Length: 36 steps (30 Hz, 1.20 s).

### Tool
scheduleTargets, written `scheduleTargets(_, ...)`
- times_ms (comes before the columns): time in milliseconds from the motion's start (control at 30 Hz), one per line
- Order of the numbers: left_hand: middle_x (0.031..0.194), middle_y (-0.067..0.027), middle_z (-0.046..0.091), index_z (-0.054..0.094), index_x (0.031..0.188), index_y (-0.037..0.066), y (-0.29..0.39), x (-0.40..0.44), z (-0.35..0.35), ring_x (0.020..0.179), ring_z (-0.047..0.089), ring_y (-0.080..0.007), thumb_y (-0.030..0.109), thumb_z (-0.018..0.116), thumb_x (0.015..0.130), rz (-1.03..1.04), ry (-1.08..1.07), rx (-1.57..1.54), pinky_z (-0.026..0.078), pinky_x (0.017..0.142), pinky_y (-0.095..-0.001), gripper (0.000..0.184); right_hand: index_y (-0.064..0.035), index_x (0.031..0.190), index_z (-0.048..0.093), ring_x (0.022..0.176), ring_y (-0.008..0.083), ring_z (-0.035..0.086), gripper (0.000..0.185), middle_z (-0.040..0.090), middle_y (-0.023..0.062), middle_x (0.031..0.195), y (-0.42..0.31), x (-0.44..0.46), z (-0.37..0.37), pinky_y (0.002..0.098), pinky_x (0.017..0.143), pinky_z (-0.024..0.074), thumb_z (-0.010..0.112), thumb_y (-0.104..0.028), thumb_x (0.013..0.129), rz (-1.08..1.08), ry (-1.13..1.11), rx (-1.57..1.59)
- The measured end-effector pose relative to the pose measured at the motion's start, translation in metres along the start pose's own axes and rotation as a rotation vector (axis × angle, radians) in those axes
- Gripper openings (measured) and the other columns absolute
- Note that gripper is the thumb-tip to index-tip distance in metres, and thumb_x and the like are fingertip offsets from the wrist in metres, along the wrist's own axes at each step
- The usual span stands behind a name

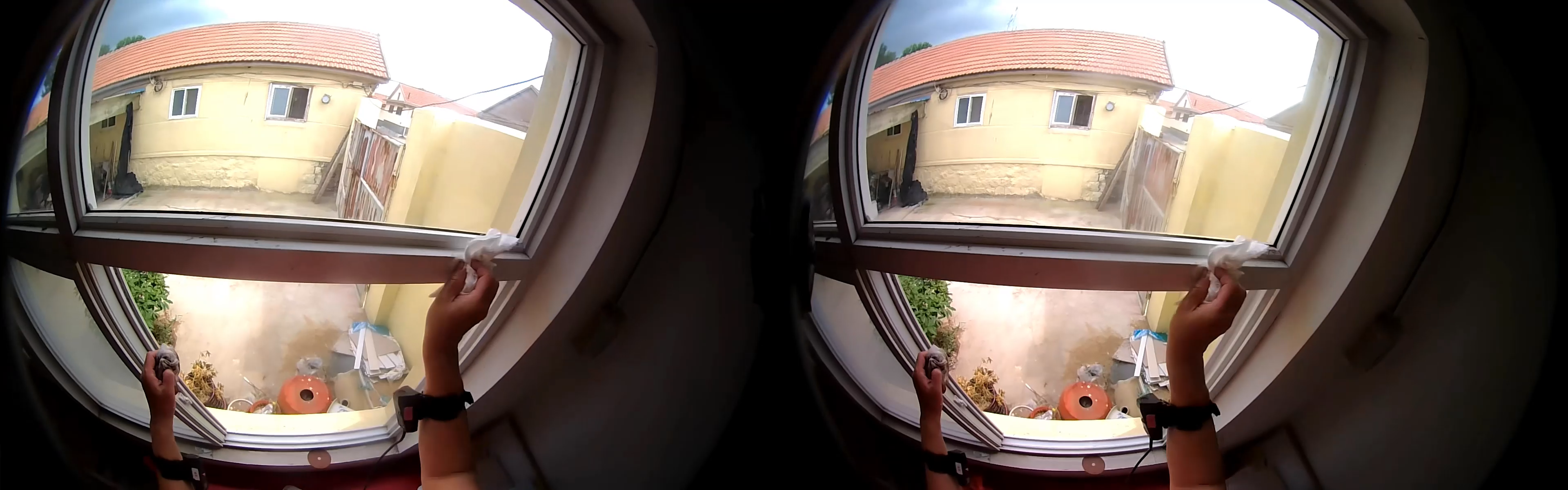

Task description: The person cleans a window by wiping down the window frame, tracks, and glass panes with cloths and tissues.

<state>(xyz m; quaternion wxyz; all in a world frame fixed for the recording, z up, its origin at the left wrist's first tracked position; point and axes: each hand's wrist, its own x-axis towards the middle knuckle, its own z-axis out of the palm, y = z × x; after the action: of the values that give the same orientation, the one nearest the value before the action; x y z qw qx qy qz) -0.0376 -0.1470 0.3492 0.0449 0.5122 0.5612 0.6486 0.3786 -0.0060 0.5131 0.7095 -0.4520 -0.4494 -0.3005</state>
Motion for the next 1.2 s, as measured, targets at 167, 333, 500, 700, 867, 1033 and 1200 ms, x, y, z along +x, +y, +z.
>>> scheduleTargets(167,0.072,-0.0038,0.046,0.051,0.089,0.000,-0.008,-0.003,-0.001,0.058,0.042,-0.0111,0.003,0.042,0.072,0.000,-0.040,0.017,0.040,0.053,-0.0264,0.019,-0.0053,0.097,0.058,0.082,0.0305,0.055,0.020,0.054,0.0119,0.090,-0.102,-0.053,0.007,0.0380,0.074,0.0467,0.066,-0.003,0.079,-0.262,-0.377,0.373)
scheduleTargets(333,0.074,-0.0078,0.049,0.052,0.091,-0.001,-0.008,-0.006,-0.001,0.064,0.046,-0.0169,0.003,0.043,0.071,0.019,-0.064,0.102,0.044,0.061,-0.0305,0.022,-0.0095,0.099,0.061,0.083,0.0291,0.056,0.026,0.054,0.0108,0.093,-0.089,-0.041,0.007,0.0377,0.071,0.0473,0.068,0.001,0.075,-0.434,-0.456,0.398)
scheduleTargets(500,0.072,-0.0033,0.045,0.051,0.088,0.000,-0.020,-0.007,-0.016,0.060,0.041,-0.0111,0.003,0.041,0.072,-0.019,-0.082,0.074,0.039,0.055,-0.0259,0.019,-0.0020,0.098,0.060,0.090,0.0292,0.056,0.014,0.059,0.0123,0.096,0.025,0.020,-0.004,0.0375,0.077,0.0456,0.062,-0.008,0.086,-0.228,-0.036,0.134)
scheduleTargets(700,0.070,-0.0005,0.043,0.051,0.089,0.000,-0.037,-0.011,-0.038,0.055,0.037,-0.0069,0.003,0.039,0.073,0.141,-0.024,0.141,0.035,0.050,-0.0226,0.019,-0.0016,0.099,0.059,0.091,0.0285,0.059,0.015,0.059,0.0114,0.097,0.126,0.040,-0.019,0.0365,0.078,0.0483,0.059,-0.014,0.090,-0.032,0.130,-0.161)
scheduleTargets(867,0.072,-0.0025,0.044,0.050,0.085,0.000,-0.075,-0.017,-0.059,0.063,0.041,-0.0092,0.001,0.042,0.071,-0.087,-0.055,0.075,0.039,0.057,-0.0228,0.016,-0.0018,0.099,0.060,0.090,0.0270,0.059,0.016,0.059,0.0107,0.097,0.097,0.018,-0.008,0.0363,0.078,0.0482,0.060,-0.015,0.089,0.012,0.201,-0.173)
scheduleTargets(1033,0.072,-0.0037,0.046,0.050,0.083,-0.001,-0.085,-0.022,-0.055,0.062,0.042,-0.0108,0.002,0.043,0.070,-0.037,-0.056,0.131,0.040,0.058,-0.0250,0.015,-0.0053,0.101,0.061,0.092,0.0262,0.057,0.016,0.059,0.0108,0.099,0.017,-0.020,0.002,0.0352,0.078,0.0482,0.063,-0.005,0.084,-0.177,0.122,-0.003)
scheduleTargets(1200,0.072,-0.0112,0.052,0.053,0.084,-0.002,-0.086,-0.026,-0.051,0.064,0.050,-0.0221,0.002,0.048,0.069,-0.023,-0.056,0.259,0.044,0.062,-0.0308,0.017,-0.0004,0.096,0.059,0.094,0.0279,0.056,0.014,0.058,0.0125,0.100,-0.040,-0.100,0.008,0.0379,0.082,0.0465,0.062,-0.005,0.083,-0.206,-0.273,0.305)
